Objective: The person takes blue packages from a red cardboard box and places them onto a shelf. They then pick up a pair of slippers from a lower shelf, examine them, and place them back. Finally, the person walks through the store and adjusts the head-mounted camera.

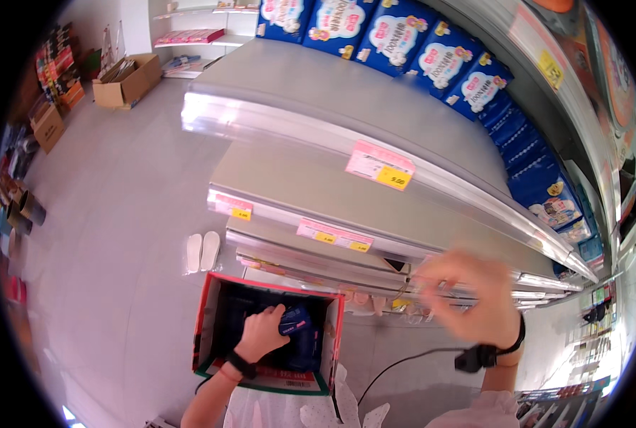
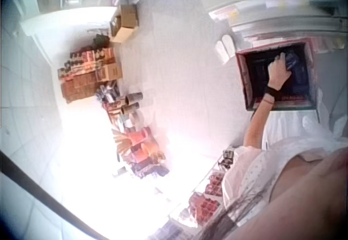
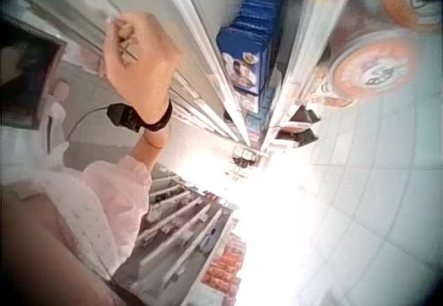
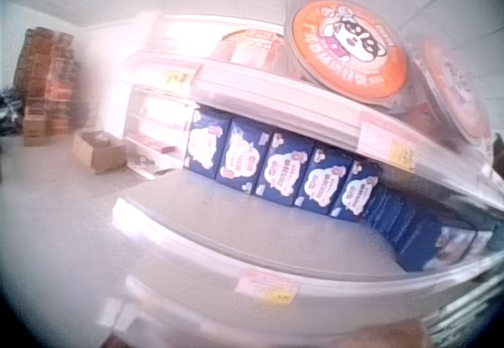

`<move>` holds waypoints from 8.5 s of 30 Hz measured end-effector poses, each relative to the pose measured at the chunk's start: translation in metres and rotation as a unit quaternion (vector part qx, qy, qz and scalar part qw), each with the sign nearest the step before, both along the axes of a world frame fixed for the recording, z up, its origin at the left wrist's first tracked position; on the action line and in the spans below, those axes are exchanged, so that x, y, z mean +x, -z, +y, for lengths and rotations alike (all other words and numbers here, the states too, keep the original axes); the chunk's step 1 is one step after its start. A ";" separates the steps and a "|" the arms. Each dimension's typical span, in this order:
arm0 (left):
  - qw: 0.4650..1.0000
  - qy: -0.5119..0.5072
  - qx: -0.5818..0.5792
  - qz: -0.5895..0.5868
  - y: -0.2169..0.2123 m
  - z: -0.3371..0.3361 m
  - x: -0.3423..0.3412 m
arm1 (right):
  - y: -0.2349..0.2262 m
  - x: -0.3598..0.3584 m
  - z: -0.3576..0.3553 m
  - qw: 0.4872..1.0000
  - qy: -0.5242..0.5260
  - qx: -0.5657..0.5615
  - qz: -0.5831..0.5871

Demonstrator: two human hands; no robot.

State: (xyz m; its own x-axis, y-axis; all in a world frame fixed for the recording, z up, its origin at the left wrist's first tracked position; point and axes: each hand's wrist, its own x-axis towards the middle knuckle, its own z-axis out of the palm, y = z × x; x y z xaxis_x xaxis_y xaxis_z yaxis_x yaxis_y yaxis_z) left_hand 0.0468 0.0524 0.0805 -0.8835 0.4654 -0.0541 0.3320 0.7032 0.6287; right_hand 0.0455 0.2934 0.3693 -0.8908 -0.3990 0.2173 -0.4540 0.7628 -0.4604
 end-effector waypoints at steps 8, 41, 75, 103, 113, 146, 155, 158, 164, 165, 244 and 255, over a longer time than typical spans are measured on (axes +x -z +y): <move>0.862 0.010 0.503 -0.066 -0.167 -0.045 0.004 | 0.027 -0.021 -0.056 0.965 -0.186 0.053 -0.179; 0.907 0.052 -0.286 -0.305 0.208 -0.078 0.016 | -0.050 -0.302 -0.095 0.989 0.051 -0.115 0.075; 0.961 0.066 -0.267 0.040 0.221 -0.023 0.001 | -0.047 -0.090 -0.085 0.903 0.018 0.321 0.284; 0.960 0.238 0.108 -0.103 -0.009 -0.024 -0.063 | 0.147 0.016 -0.033 0.968 -0.009 -0.059 -0.245; 0.750 0.117 0.547 -0.352 -0.088 -0.045 -0.062 | 0.167 -0.004 -0.028 0.849 -0.022 -0.349 -0.396; 0.940 0.200 -0.273 0.036 0.109 0.066 0.060 | -0.074 -0.251 -0.026 0.988 0.050 -0.145 -0.027; 0.898 0.378 -0.163 -0.155 0.127 0.062 0.050 | -0.072 -0.253 -0.027 0.993 0.094 0.007 0.073; 0.882 0.393 -0.200 -0.168 0.116 0.061 0.039 | -0.075 -0.207 -0.032 0.973 0.110 0.134 0.151; 0.910 0.347 -0.194 -0.119 0.106 0.051 0.035 | -0.054 -0.093 -0.058 0.957 0.075 0.054 0.276; 0.929 0.315 -0.174 -0.088 0.108 0.048 0.035 | -0.049 -0.077 -0.061 0.968 0.070 0.036 0.240; 0.945 0.265 -0.188 0.020 0.216 0.022 0.051 | 0.212 0.035 -0.053 0.962 0.138 -0.017 -0.236; 0.923 0.291 -0.240 0.077 0.245 0.039 0.070 | 0.255 0.047 -0.056 0.938 0.290 -0.014 -0.190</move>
State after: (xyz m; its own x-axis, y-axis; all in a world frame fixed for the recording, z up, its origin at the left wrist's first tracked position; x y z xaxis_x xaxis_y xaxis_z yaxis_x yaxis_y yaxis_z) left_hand 0.1168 0.0913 -0.1644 -0.5061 0.8184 -0.2722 0.8003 0.5633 0.2054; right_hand 0.0922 0.2369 0.1141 -0.9715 0.1781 -0.1567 0.2348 0.8156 -0.5288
